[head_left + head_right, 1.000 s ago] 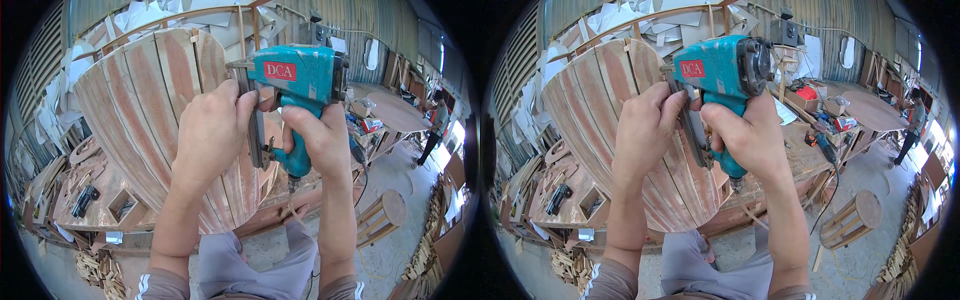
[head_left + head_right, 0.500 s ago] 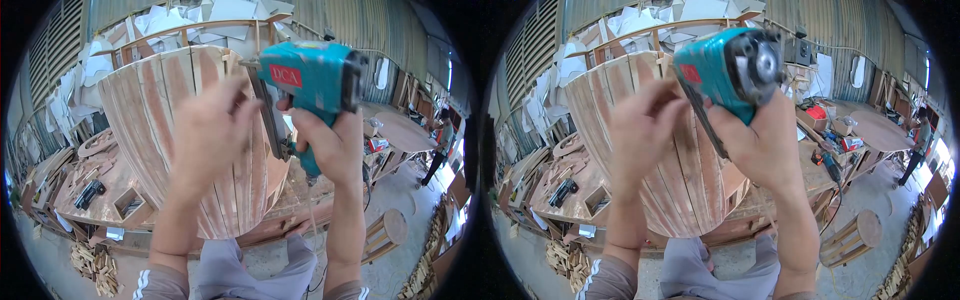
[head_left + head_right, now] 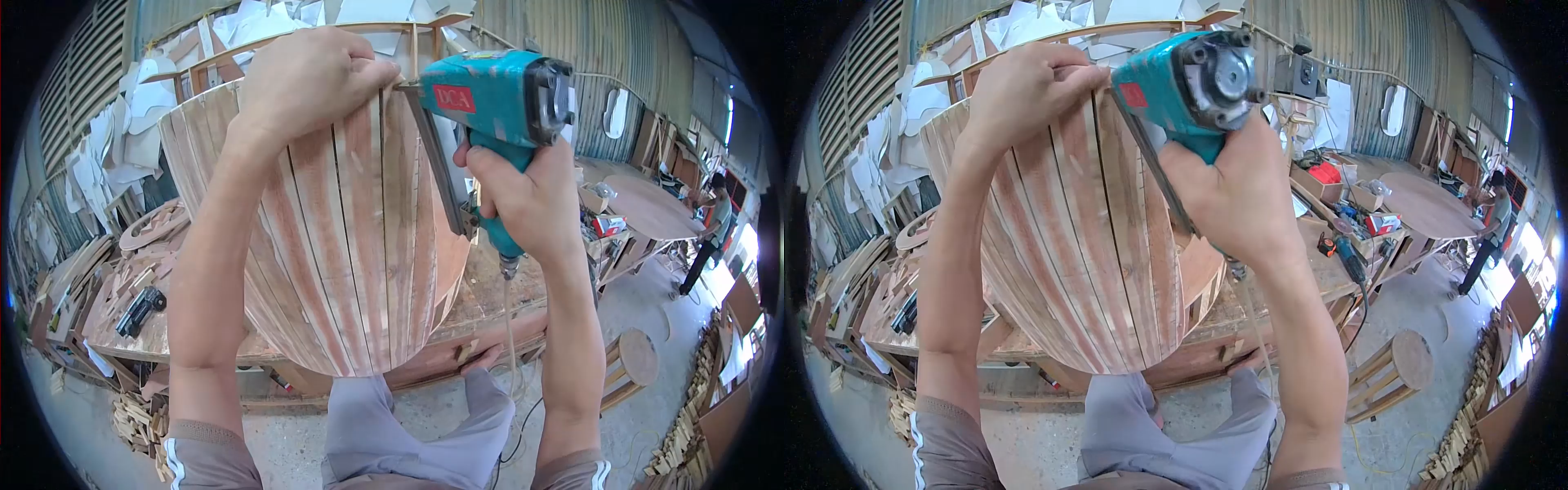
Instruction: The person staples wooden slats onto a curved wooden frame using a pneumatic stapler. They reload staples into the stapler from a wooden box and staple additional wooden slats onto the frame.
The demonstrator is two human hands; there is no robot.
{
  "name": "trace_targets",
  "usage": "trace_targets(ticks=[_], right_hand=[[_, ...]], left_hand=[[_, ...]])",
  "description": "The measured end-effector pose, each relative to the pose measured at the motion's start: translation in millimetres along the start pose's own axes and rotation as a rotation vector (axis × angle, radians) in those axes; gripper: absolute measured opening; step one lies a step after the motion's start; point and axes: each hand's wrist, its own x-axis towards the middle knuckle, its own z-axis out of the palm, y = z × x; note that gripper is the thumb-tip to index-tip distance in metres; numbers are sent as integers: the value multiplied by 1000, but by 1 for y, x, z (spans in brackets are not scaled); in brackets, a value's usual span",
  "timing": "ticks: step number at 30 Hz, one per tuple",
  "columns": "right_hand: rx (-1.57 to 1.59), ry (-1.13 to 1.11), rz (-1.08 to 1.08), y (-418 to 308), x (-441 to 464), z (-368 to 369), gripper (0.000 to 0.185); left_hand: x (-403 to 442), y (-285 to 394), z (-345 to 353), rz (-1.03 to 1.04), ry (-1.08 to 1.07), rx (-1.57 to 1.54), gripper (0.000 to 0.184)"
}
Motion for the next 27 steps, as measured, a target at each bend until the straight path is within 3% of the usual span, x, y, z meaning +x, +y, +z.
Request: trace_targets(ticks=[6,10,13,17,21,22,27], right_hand=[[-4,22,-41,-1,-15,-7,28],[68,84,-19,-4,-14,6,18],[-21,-16,76,0,-12,10,17],[-147,-38,100,-1,-18,3,30],[88,50,-123,20,-31,5,28],[66,35,-35,24,-26,10,29],[81,21,110,21,-27,-3,31]], left_hand=[[-2,-5,7,33,60,39,39],[-1,-4,4,-1,18,-19,37],[0,-7,8,-14,72,-18,35],[0,-12,11,-15,96,-34,34],[1,-15,13,63,156,-54,36],[2,-13,13,80,167,-82,37],[3,10,-4,-9,-66,24,41]])
